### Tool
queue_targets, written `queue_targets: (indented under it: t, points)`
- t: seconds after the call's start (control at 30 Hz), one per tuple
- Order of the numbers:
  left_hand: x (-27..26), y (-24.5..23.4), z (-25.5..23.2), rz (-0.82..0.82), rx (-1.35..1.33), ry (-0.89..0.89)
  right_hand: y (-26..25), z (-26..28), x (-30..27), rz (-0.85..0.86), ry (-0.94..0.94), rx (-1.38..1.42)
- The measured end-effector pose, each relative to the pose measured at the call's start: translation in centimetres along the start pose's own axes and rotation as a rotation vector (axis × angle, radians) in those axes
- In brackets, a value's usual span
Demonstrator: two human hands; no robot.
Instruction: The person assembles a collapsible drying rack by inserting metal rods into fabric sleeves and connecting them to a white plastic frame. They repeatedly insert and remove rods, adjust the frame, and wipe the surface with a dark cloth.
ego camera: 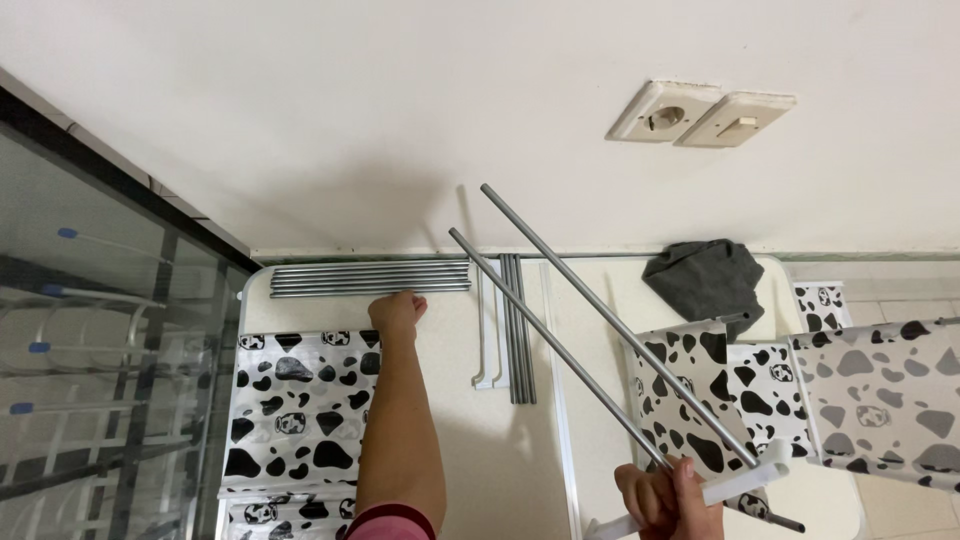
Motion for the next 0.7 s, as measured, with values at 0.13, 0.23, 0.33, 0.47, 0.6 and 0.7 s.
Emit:
queue_targets:
  t: [0.13, 0.23, 0.33, 0.47, 0.6, 0.7]
  points:
    - [1.3, -0.4, 0.7, 0.083, -0.028, -0.029, 0.7, 0.0, -0.6, 0.044, -0.021, 0.014]
    - [-1.3, -0.8, 0.0, 0.155, -0.014, 0.022, 1.0, 0.1, -0.9, 0.02, -0.008, 0.009]
    - [-7.9, -0.7, -1.0, 0.404, 0.048, 0.123, 1.5, 0.3, -0.8, 0.083, 0.055, 0.009]
    - [-20.9, -3.1, -0.2, 1.085, -0.049, 0.086, 2.8, 0.2, -0.9, 0.263, 0.235, 0.109]
    - [-29.7, -5.7, 1.5, 1.082, -0.132, 0.108, 4.3, 0.5, -1.2, 0.299, 0.507, 0.077]
    - [-31.9, -6.3, 2.4, 0.939, -0.266, 0.16, 4.9, 1.2, -1.8, 0.289, 0.598, 0.078]
Point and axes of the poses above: each hand's wrist, its own x-axis towards the middle knuckle, its own y-axis out of the palm, z = x × y, the point moved 2 cm from there along x, towards the middle knuckle, and after that the axes turned 6 degrees about -z, right-handed, at the moved point
